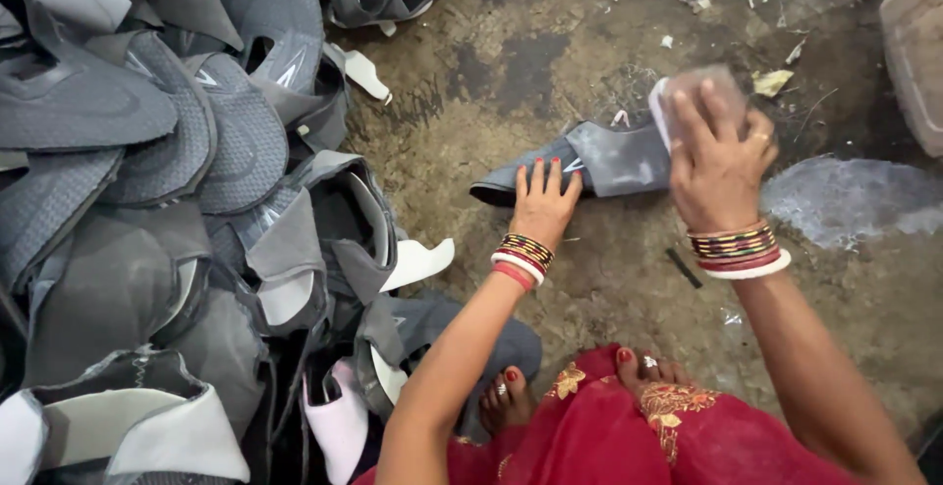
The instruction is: Cleaning and prepping grey shoe uppers using a scrubbing block.
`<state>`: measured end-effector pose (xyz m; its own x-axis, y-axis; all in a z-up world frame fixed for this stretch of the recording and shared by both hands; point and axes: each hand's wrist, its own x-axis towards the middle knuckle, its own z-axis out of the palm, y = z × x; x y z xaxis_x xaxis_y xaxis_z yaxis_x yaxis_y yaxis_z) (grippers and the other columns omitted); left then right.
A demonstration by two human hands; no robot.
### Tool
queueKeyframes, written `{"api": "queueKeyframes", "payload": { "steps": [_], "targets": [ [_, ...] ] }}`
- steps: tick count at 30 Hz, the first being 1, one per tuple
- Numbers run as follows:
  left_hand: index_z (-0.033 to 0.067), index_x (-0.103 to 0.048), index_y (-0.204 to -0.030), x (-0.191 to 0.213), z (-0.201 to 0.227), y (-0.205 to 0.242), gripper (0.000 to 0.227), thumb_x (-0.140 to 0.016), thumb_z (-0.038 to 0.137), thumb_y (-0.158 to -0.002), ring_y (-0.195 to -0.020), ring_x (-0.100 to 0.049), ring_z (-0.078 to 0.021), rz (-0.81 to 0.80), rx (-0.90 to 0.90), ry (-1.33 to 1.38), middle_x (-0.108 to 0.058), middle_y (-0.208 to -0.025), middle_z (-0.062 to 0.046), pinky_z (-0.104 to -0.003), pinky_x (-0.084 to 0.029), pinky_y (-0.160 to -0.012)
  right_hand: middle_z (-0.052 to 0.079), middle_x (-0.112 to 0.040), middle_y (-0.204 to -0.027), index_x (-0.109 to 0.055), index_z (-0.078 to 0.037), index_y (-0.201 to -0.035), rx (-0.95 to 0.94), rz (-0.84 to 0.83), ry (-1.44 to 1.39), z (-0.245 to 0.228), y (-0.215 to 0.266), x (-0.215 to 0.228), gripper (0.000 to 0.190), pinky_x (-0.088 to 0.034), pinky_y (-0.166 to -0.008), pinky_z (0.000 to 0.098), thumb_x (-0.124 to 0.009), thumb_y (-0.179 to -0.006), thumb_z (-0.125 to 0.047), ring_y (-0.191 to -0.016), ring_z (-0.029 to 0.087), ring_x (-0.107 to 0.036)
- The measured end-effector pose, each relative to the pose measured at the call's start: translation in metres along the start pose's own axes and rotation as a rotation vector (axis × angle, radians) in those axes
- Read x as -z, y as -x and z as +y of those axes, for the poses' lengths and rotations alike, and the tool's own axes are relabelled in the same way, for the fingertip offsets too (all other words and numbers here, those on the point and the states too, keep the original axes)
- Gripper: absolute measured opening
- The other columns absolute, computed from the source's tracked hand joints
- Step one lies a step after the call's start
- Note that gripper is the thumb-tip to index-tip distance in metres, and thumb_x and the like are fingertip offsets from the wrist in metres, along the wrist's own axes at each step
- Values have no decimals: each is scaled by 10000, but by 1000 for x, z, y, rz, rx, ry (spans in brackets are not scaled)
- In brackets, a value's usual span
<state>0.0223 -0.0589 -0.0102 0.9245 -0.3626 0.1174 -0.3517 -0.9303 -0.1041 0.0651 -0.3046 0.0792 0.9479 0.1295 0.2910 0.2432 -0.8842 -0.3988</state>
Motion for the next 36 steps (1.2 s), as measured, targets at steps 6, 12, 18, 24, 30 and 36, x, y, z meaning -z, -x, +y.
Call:
{"api": "queueKeyframes", "payload": {
  "steps": [6,12,18,24,30,36],
  "targets": [
    [94,-606,-1320,17,-11,-9,494,-623,327,-885,-1297,-506,-477,61,-27,247,-567,-1377,-279,-660,-338,-1088,20,-498,-1626,-623,-282,-1485,224,43,148,-23,-1,-31,598,-359,-1035,559,-677,-899,-176,-1371,432,-407],
    [134,-619,-1290,-12,-7,-14,377,-629,212,-921,-1268,-578,-432,17,-32,-82,-602,-1376,-227,-604,-418,-1074,60,-497,-1612,-635,-206,-1484,142,67,-20,-32,0,16,527,-357,-1060,589,-674,-963,-141,-1345,446,-414],
    [117,-609,-1195,45,-21,-51,242,-615,174,-960,-1036,-702,-350,-62,110,206,-729,-1032,-149,-481,-523,-980,127,-522,-1558,-550,-56,-1579,-101,241,-616,28,14,34,571,-445,-1225,422,-516,-1013,10,-1400,323,-547],
    [33,-751,-978,16,-60,-53,296,-639,283,-868,-957,-693,-447,-189,539,649,-729,-957,-262,-524,-550,-872,150,-378,-1641,-471,-104,-1580,-106,239,-715,0,5,74,537,-394,-1330,463,-522,-1049,-42,-1542,310,-389],
    [78,-744,-1096,17,-44,-33,356,-676,331,-855,-1020,-673,-428,-311,791,802,-717,-1053,-250,-511,-522,-924,21,-417,-1673,-547,-284,-1534,365,-13,8,-58,-19,-37,657,-283,-1176,551,-648,-906,-118,-1505,424,-323],
    [197,-679,-1293,6,-26,16,366,-648,170,-929,-1183,-583,-299,-17,432,378,-642,-1321,-38,-448,-482,-1043,8,-443,-1650,-538,-292,-1553,345,-141,-54,-75,-59,-56,652,-301,-1097,583,-646,-925,-154,-1435,435,-355]
  ]
}}
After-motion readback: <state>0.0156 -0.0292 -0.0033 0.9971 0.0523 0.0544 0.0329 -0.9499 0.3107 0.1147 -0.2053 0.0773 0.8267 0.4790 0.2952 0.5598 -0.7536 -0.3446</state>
